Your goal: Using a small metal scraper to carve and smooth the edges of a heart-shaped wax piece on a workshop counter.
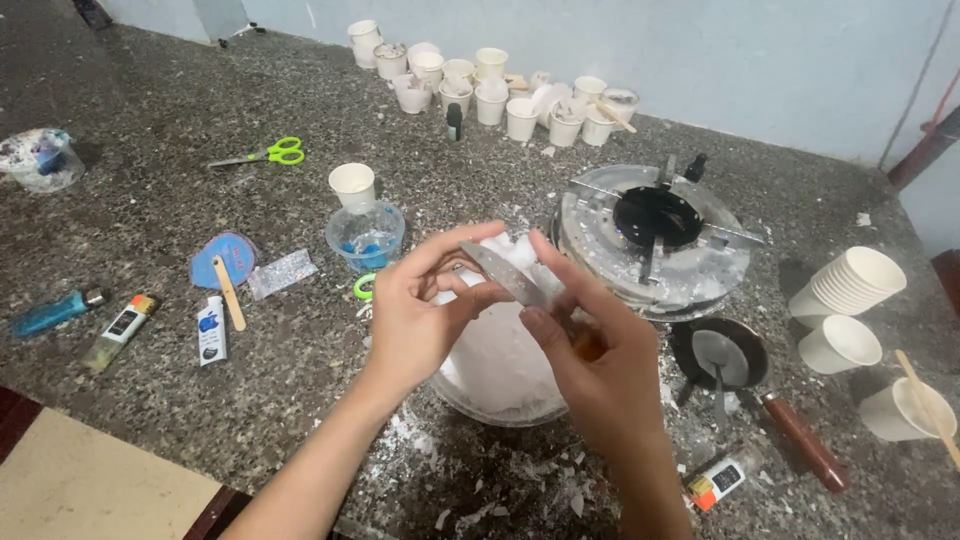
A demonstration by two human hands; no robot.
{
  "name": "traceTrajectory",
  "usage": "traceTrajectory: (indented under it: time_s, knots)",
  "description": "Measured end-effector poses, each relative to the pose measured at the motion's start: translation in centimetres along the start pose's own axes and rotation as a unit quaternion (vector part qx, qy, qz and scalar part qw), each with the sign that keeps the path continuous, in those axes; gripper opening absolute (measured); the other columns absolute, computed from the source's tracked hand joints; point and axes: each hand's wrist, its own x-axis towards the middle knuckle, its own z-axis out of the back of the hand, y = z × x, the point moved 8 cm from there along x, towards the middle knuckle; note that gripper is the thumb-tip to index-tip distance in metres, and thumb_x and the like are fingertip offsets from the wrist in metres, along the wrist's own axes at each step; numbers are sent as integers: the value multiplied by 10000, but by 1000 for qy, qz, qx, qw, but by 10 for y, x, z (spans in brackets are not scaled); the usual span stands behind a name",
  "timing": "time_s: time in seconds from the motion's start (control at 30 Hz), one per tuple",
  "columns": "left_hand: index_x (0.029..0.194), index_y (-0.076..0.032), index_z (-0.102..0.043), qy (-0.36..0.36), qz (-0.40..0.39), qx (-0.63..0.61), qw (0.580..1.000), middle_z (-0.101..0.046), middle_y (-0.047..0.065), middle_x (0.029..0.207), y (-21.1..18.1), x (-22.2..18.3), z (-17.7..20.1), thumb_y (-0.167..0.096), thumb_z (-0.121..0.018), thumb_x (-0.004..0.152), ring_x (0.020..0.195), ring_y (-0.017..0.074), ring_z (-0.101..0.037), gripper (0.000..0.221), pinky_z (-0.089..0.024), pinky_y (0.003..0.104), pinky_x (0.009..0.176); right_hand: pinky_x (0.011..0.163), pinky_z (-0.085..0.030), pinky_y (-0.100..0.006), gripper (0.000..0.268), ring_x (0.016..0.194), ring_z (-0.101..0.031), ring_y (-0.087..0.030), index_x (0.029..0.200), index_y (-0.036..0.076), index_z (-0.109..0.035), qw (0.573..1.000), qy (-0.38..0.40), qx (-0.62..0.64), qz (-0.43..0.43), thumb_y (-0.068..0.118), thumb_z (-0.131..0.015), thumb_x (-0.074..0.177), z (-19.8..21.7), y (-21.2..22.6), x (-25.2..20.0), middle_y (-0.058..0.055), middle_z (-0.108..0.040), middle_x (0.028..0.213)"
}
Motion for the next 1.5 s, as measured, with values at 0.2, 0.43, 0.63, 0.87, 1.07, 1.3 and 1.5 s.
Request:
traceTrajectory:
  time_s: [0.2, 0.43, 0.63, 0.87, 1.07, 1.3, 1.5]
  knots:
    - [1253, -132, -716, -2, 24, 26, 999, -708, 28, 712, 6, -3, 1, 186, -679, 778, 840, 208, -842, 573, -602, 197, 700, 472, -226, -239, 506, 579, -228, -71, 1383, 211, -680, 999, -23, 33, 15, 82, -762, 901, 3, -1, -1, 53, -489, 786]
    - [1216, -124, -726, 0, 3, 24, 1000, -719, 49, 978, 6, -2, 0, 164, -784, 778, 673, 101, -736, 527, -626, 196, 631, 447, -232, -230, 476, 571, -198, -74, 1333, 218, -713, 998, -41, 34, 15, 77, -789, 885, 6, -3, -2, 41, -589, 794]
    - [1203, -104, -738, 2, -12, 53, 998, -682, 24, 923, 5, -2, -2, 39, -858, 803, 683, 42, -562, 441, -536, 148, 648, 494, -233, -248, 437, 633, -235, -81, 1293, 164, -747, 996, -60, 58, 16, 40, -791, 876, 7, -5, -2, 63, -510, 816]
    - [1209, -119, -744, 0, -8, 65, 998, -691, 18, 984, 7, -3, -1, -8, -871, 802, 664, 22, -491, 441, -429, 126, 582, 534, -228, -269, 423, 662, -236, -93, 1291, 143, -726, 994, -62, 60, 72, 27, -789, 890, 7, 0, -4, 81, -436, 744]
    - [1209, -67, -721, 6, -26, 48, 999, -755, 69, 1111, 13, -3, -6, -22, -851, 805, 841, 74, -641, 426, -499, 148, 569, 540, -229, -239, 377, 621, -251, -67, 1279, 163, -722, 985, -88, -11, 148, 19, -768, 934, 11, 5, -4, 72, -413, 719]
    - [1317, -154, -661, 21, -62, 119, 991, -755, 65, 1132, 2, 3, -8, -126, -751, 919, 951, 127, -694, 409, -634, 248, 628, 377, -209, -220, 512, 444, -246, -45, 1451, 118, -610, 983, -35, 175, -38, 191, -621, 944, 17, 10, 7, 92, -356, 537]
    - [1438, -107, -558, 52, -16, 71, 996, -661, 96, 1174, -4, 7, -7, -343, -572, 1007, 841, 181, -745, 492, -576, 214, 486, 375, -115, -253, 560, 431, -178, -89, 1435, 94, -654, 909, 61, 367, -189, 126, -672, 877, -8, -19, 5, 40, -338, 565]
